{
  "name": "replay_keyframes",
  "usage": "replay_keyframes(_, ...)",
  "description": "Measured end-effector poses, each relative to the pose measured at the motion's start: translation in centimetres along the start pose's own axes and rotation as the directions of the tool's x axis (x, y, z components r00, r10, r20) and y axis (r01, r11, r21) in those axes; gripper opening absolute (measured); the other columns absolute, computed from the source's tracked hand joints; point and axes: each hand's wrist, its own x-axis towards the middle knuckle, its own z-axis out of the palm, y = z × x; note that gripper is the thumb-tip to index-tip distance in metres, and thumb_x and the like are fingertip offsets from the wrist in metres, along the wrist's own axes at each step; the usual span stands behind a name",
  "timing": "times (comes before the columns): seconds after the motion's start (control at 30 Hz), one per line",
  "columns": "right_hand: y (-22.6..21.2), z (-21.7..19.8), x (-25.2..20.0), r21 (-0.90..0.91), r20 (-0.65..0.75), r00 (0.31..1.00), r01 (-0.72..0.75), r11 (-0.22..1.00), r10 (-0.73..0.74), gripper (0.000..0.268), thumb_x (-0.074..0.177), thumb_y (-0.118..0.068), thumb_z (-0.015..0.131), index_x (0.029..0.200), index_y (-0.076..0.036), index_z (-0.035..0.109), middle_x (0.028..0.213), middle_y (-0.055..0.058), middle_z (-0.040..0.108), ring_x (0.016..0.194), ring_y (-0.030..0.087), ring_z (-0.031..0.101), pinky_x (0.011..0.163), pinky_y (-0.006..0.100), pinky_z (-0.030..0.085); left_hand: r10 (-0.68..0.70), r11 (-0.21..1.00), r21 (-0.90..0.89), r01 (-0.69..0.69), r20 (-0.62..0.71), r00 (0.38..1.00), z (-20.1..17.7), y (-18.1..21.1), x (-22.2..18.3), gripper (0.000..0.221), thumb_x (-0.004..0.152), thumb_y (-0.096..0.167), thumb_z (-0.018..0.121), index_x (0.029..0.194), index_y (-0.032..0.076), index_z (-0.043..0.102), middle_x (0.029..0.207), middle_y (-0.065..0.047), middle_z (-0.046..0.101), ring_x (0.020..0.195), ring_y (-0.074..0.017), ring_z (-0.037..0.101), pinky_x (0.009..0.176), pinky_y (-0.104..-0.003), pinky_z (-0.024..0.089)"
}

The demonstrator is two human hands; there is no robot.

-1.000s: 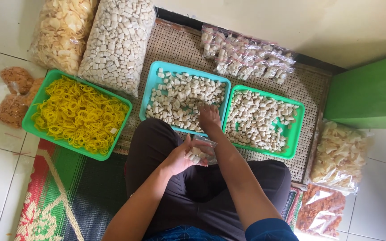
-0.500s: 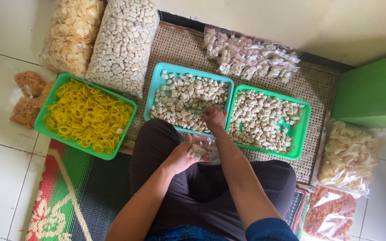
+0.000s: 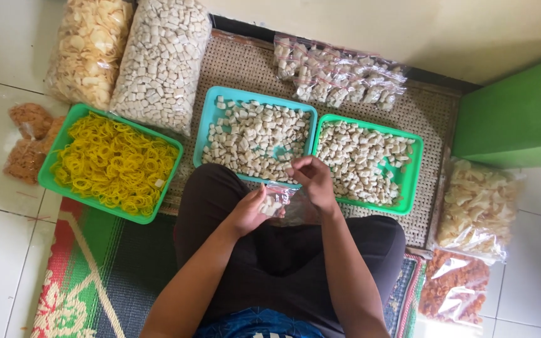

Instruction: The person sits on a mat and packs small white snack pieces from green trays into clear plastic bags. They use yellow rubber bands to tie the bags closed and place the finished packages on a woven mat.

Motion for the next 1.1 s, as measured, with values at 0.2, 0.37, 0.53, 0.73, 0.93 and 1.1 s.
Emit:
replay_keyframes(0.2,-7.6,0.1,-3.7,-0.329,0.227,0.963,0.219,0.919,-0.148,0.016,0.074,0.004,0.088,0.084,-0.003,0.077,0.087,0.013,0.078,0.084,0.022,0.071,0.083,0.033,0.053,-0.014,0.994,0.107,0.016,-0.025,1.000,1.6,0.9,-1.0,0.044,0.101,0.042,0.060,0.109,0.000,0.070,0.105,-0.024,0.075,0.093,-0.0368,0.075,0.089,-0.052,0.061)
replay_keyframes(0.37,-7.8,0.5,-4.8,-0.501,0.242,0.949,0.302,0.811,-0.204,0.014,0.078,-0.010,0.088,0.089,-0.009,0.079,0.083,0.012,0.075,0.079,0.025,0.070,0.078,0.036,0.053,-0.011,0.987,0.159,0.018,-0.046,0.999,3.5,1.6,-2.0,0.041,0.100,0.042,0.062,0.107,0.003,0.071,0.103,-0.019,0.075,0.092,-0.0326,0.075,0.088,-0.049,0.061)
replay_keyframes(0.53,-8.1,1.5,-5.4,-0.530,0.276,0.915,0.401,0.747,-0.296,0.014,0.078,-0.009,0.088,0.088,-0.009,0.080,0.081,0.012,0.075,0.078,0.029,0.071,0.077,0.038,0.055,-0.011,0.967,0.253,0.033,-0.085,0.996,4.1,2.2,-2.9,0.041,0.097,0.046,0.066,0.104,0.006,0.072,0.098,-0.015,0.074,0.088,-0.0269,0.073,0.086,-0.044,0.060)
replay_keyframes(0.73,-6.3,1.8,-5.9,-0.502,0.280,0.924,0.373,0.781,-0.261,0.014,0.078,-0.009,0.088,0.089,-0.011,0.081,0.084,0.010,0.077,0.085,0.031,0.072,0.083,0.041,0.055,-0.011,0.960,0.279,0.039,-0.100,0.995,4.8,1.9,-3.0,0.039,0.099,0.044,0.066,0.106,0.007,0.075,0.100,-0.015,0.075,0.091,-0.0275,0.075,0.087,-0.042,0.060)
replay_keyframes(0.93,-4.1,2.0,-6.1,-0.560,0.202,0.961,0.273,0.782,-0.191,0.015,0.072,-0.016,0.092,0.082,-0.015,0.081,0.076,0.004,0.076,0.089,0.026,0.071,0.086,0.039,0.054,0.009,0.950,0.310,0.018,-0.086,0.996,8.0,3.4,-4.9,0.046,0.097,0.052,0.066,0.079,0.010,0.066,0.074,-0.005,0.067,0.067,-0.0168,0.065,0.069,-0.032,0.056)
replay_keyframes(1.1,-5.0,2.6,-6.9,-0.581,0.243,0.954,0.287,0.761,-0.174,0.017,0.087,-0.028,0.082,0.093,-0.012,0.082,0.068,0.002,0.075,0.095,0.023,0.066,0.099,0.037,0.045,0.008,0.954,0.299,0.011,-0.061,0.998,9.7,4.4,-5.7,0.051,0.100,0.050,0.064,0.064,0.016,0.057,0.056,0.003,0.048,0.051,-0.0097,0.048,0.054,-0.023,0.043)
